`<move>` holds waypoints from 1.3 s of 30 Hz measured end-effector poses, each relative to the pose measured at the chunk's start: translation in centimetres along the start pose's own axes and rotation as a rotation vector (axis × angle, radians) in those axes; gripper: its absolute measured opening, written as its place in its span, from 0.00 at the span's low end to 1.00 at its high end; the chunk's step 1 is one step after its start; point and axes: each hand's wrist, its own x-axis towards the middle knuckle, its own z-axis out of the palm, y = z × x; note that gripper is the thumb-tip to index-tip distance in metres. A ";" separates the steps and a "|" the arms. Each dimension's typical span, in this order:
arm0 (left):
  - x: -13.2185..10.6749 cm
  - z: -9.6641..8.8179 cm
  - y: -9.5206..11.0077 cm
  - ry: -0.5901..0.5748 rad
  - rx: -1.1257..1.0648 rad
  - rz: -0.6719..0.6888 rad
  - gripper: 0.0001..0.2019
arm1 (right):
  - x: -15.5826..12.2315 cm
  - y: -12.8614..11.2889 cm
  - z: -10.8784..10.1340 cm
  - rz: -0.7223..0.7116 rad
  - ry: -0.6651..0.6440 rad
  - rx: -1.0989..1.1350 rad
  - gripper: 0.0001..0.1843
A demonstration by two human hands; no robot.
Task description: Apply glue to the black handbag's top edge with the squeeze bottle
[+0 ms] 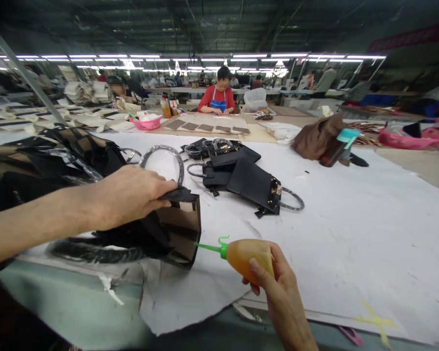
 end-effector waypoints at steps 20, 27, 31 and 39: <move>0.0 7.5 3.3 0.093 -0.180 -0.016 0.05 | 3.2 1.7 1.3 -0.134 0.070 -0.447 0.22; -0.6 8.0 3.6 0.112 -0.173 -0.011 0.04 | 3.4 2.7 1.2 -0.075 0.061 -0.448 0.22; -0.9 7.9 3.8 0.096 -0.180 -0.018 0.04 | 3.4 2.9 1.0 -0.014 0.036 -0.403 0.20; -1.4 8.1 3.9 0.069 -0.201 -0.016 0.05 | 3.1 2.6 1.1 0.024 0.011 -0.359 0.19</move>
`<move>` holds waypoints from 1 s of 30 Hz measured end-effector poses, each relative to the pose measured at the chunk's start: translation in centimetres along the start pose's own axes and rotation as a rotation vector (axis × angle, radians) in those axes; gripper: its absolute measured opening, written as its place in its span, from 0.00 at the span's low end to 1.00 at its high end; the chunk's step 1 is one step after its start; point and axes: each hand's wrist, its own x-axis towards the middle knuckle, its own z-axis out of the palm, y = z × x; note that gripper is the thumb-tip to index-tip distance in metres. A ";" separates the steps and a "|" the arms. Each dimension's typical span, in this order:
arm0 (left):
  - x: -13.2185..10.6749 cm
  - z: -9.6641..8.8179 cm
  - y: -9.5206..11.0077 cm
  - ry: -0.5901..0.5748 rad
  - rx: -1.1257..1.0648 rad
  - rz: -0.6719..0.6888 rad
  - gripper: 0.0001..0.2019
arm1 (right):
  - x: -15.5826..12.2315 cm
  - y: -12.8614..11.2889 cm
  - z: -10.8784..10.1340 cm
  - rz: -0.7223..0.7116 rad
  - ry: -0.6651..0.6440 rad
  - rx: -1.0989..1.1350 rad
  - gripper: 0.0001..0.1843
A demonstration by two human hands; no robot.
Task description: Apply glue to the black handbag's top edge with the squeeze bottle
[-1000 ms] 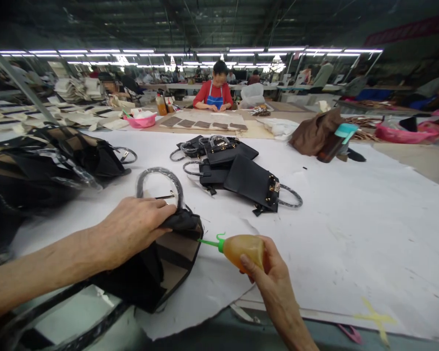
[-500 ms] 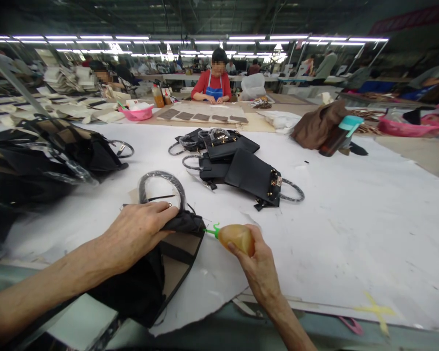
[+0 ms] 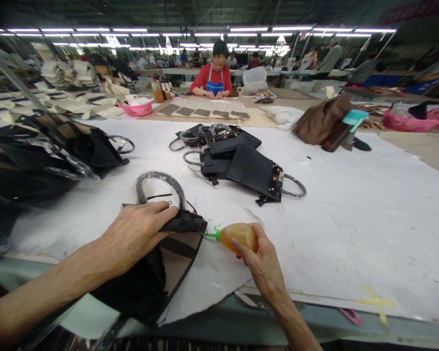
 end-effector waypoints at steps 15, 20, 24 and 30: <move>-0.3 0.4 0.1 -0.002 -0.002 0.003 0.04 | -0.8 -0.6 -0.1 0.026 -0.129 -0.005 0.16; -0.3 0.6 0.1 0.001 0.003 0.007 0.05 | -0.3 -0.5 -0.6 0.002 -0.165 -0.080 0.16; -0.3 0.8 0.0 0.019 0.006 0.023 0.05 | -0.1 -0.1 -0.6 -0.009 -0.200 -0.098 0.17; -0.3 0.9 -0.1 0.028 0.014 0.029 0.04 | -0.3 0.2 -0.6 0.012 -0.172 -0.097 0.18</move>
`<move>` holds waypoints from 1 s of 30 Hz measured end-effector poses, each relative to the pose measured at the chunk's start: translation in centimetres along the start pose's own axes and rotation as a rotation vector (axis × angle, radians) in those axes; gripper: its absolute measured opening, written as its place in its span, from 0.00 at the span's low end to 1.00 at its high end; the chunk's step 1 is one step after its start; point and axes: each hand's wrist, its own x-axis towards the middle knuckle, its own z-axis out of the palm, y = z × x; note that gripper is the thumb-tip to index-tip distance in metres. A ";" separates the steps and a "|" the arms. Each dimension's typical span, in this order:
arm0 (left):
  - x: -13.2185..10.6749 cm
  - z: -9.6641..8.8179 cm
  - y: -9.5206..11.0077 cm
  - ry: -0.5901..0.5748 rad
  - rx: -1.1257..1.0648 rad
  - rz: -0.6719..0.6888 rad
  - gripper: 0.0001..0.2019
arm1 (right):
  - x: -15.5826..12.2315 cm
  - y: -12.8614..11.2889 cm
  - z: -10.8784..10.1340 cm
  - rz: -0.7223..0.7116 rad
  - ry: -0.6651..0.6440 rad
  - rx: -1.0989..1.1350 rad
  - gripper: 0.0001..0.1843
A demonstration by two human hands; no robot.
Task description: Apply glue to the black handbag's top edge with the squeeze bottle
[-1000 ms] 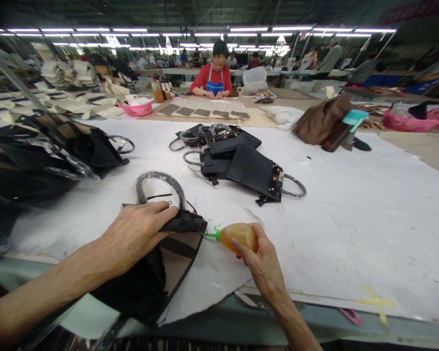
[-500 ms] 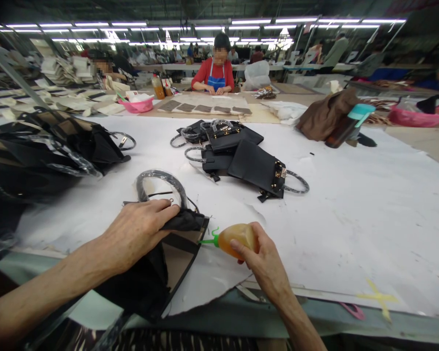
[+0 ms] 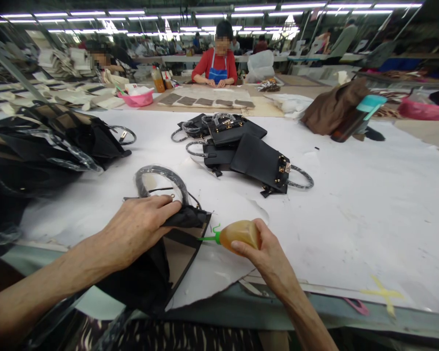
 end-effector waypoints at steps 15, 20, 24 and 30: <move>-0.2 0.2 0.0 0.008 -0.004 0.019 0.06 | -2.2 -1.2 0.7 0.014 0.051 -0.002 0.17; -0.3 0.3 0.0 0.017 -0.004 0.033 0.06 | -1.4 -0.7 0.9 -0.025 0.136 -0.029 0.18; -0.2 0.2 0.0 0.017 -0.004 0.022 0.04 | -0.9 -0.3 1.1 -0.044 0.196 -0.047 0.19; -0.2 0.2 -0.1 0.015 -0.002 0.024 0.04 | -1.5 -0.8 0.8 -0.015 0.146 -0.043 0.18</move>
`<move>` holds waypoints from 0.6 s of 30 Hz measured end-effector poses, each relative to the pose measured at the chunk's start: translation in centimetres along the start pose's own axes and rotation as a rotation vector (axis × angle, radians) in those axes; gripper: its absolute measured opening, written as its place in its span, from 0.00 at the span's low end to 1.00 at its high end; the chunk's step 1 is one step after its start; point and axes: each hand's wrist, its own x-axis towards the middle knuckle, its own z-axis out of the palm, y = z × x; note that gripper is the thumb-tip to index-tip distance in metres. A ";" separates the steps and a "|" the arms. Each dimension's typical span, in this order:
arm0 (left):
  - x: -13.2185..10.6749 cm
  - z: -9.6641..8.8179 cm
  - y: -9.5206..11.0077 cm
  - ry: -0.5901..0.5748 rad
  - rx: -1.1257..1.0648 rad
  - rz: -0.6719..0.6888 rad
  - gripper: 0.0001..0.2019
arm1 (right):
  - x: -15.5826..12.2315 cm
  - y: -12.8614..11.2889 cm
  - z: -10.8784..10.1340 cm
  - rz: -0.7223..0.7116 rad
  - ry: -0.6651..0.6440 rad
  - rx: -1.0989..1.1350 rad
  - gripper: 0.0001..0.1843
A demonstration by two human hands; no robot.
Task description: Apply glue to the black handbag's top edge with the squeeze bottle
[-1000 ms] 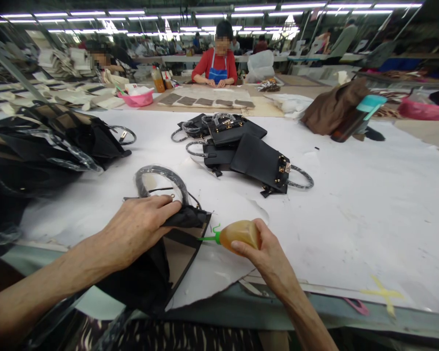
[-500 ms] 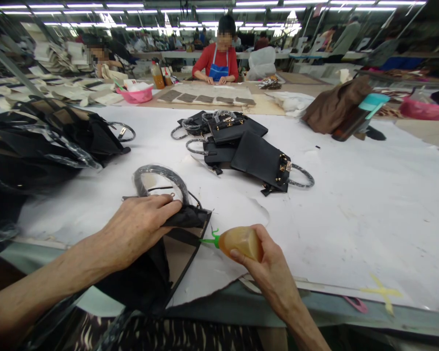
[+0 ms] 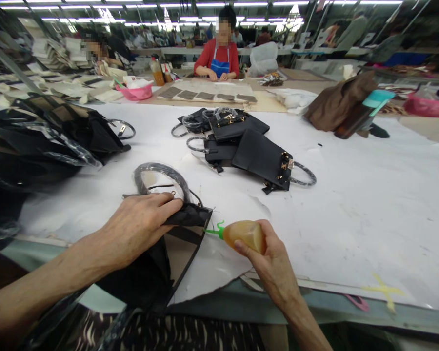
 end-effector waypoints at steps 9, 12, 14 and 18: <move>-0.5 0.3 0.1 -0.011 0.005 0.011 0.06 | -0.6 -0.1 0.0 0.048 -0.033 0.064 0.17; -1.0 0.5 0.3 -0.026 -0.005 0.016 0.10 | -0.8 0.1 0.3 0.047 -0.037 0.049 0.16; -1.5 0.7 0.4 -0.028 -0.015 0.022 0.14 | -0.9 0.2 0.4 0.053 -0.052 0.051 0.16; -2.3 1.3 0.8 -0.009 -0.019 0.031 0.20 | -1.2 0.3 0.2 0.072 -0.083 0.062 0.15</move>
